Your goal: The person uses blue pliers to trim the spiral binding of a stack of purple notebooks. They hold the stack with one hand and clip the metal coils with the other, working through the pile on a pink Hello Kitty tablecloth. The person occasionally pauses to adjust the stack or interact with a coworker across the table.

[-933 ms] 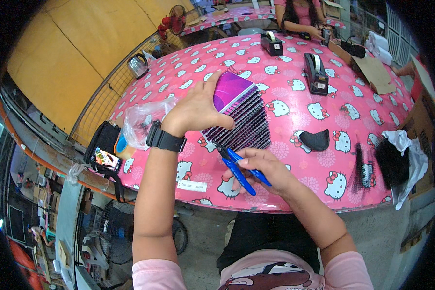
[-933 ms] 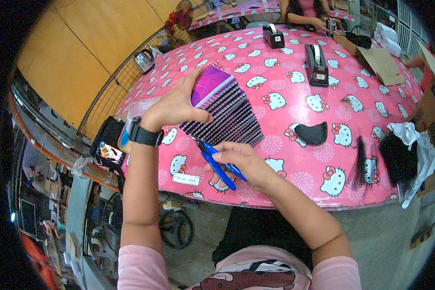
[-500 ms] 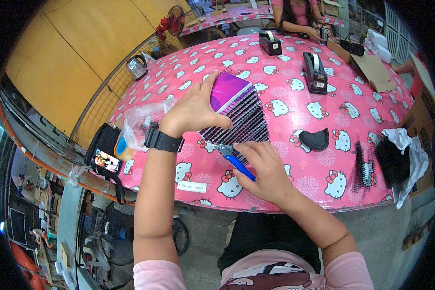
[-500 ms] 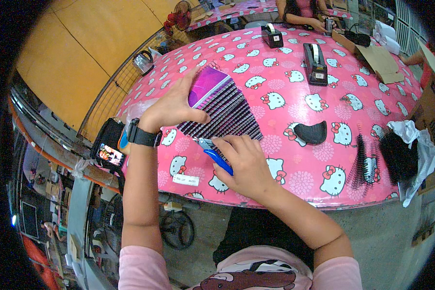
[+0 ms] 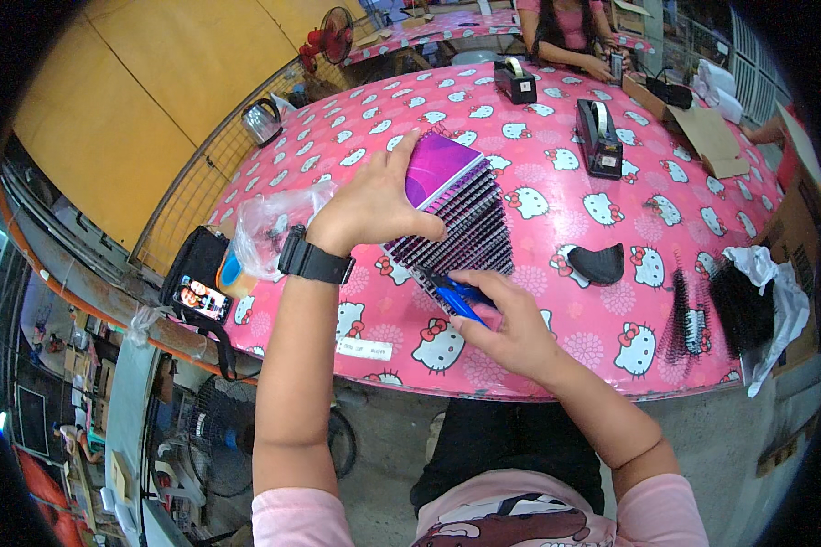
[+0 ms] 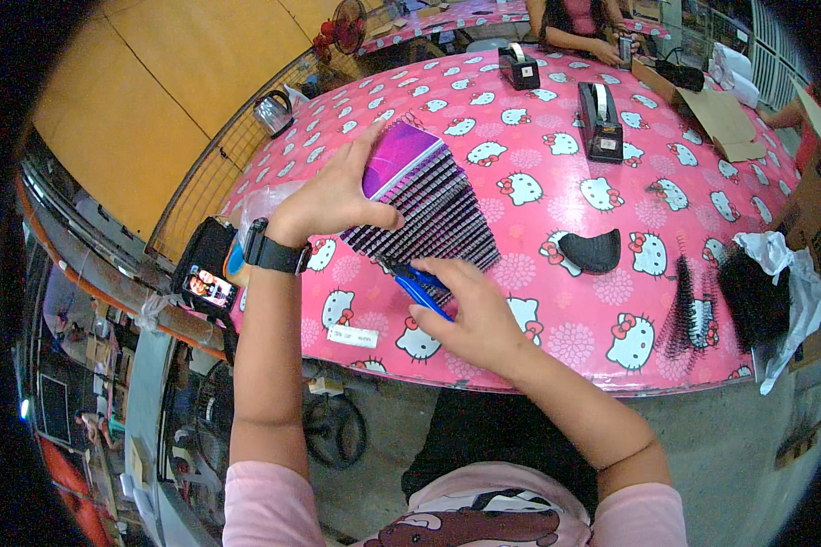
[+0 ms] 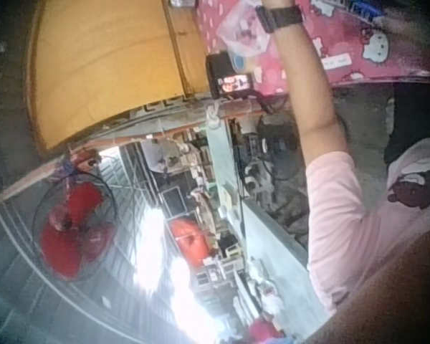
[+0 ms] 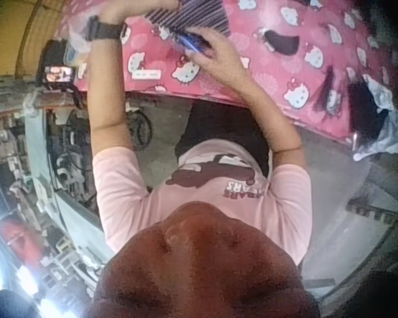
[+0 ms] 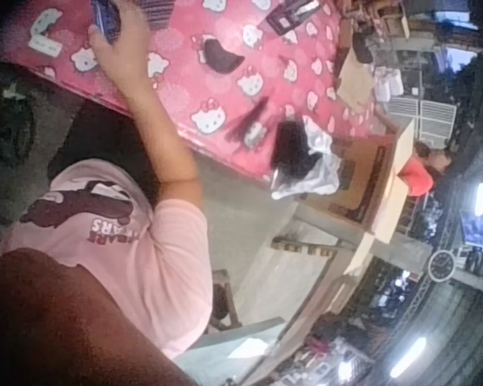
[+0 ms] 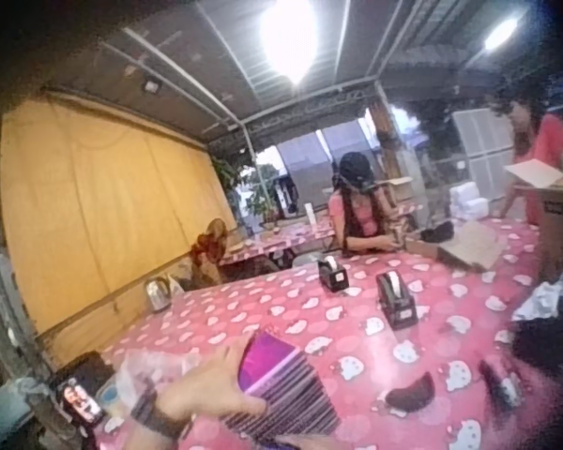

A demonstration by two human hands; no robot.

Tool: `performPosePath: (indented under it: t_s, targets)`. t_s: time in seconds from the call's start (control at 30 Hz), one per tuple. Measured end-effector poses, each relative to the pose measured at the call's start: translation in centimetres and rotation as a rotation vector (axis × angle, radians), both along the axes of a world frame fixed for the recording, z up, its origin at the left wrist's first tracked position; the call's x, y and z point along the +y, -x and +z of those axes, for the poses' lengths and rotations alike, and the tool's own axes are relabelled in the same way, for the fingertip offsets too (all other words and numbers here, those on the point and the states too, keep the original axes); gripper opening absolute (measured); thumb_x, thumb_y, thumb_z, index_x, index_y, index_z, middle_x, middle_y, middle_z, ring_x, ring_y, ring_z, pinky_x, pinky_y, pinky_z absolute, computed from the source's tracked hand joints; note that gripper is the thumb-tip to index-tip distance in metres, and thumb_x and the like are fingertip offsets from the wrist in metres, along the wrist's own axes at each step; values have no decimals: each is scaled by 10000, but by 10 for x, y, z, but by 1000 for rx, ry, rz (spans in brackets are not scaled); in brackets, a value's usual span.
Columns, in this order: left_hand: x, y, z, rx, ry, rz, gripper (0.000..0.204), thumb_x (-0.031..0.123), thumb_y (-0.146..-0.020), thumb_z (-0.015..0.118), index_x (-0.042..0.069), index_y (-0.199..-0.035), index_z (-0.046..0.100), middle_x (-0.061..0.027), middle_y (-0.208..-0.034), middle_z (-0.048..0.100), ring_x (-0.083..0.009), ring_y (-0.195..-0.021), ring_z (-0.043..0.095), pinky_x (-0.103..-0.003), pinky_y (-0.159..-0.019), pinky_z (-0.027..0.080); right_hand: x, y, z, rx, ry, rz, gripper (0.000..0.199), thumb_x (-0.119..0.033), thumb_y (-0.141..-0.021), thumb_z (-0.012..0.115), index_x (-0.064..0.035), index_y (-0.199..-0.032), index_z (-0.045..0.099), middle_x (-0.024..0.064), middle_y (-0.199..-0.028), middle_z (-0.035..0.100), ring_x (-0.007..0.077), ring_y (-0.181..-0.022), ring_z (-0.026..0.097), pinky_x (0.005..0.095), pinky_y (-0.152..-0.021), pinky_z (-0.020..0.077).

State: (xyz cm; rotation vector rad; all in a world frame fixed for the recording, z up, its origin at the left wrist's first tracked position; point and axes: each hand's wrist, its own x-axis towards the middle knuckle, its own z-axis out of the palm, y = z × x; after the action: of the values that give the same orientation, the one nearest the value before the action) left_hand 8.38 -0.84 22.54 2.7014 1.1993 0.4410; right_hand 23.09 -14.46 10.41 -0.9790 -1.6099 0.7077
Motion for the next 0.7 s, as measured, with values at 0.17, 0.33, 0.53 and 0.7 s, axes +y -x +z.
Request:
performPosePath:
  t_s: [0.17,0.33,0.53,0.7]
  targets:
    - [2,0,-1,-2,12,-20,1115,389,-467,734,18,-1387,226,-315,-1178,452,-432,-1105,464,-421,-943,398,-2,2,-4,-366,-332,-264,497,-185,-675,660,-52,-1136,531,125,-995,541,285,-920,503,411,-809,375]
    - [2,5,-2,8,0,4,1118,396,-468,731,26,-1392,220,-313,-1188,446,-429,-1090,478,-419,-934,405,0,6,-4,-439,-396,-298,498,-184,-681,660,-59,-1146,532,123,-990,551,285,-903,514,399,-784,389]
    - [-8,-4,8,84,57,63,1135,423,-471,717,58,-1406,187,-309,-1258,398,-424,-1134,459,-436,-911,424,6,-9,-4,359,450,291,426,-195,-772,644,-40,-1154,535,127,-947,615,232,-934,583,355,-762,471]
    - [-8,-1,5,87,39,95,1102,407,-486,717,63,-1397,202,-294,-1232,416,-412,-1119,466,-441,-912,415,-6,4,1,18,130,24,398,-186,-782,642,-17,-1127,538,144,-1002,596,215,-942,575,343,-787,466]
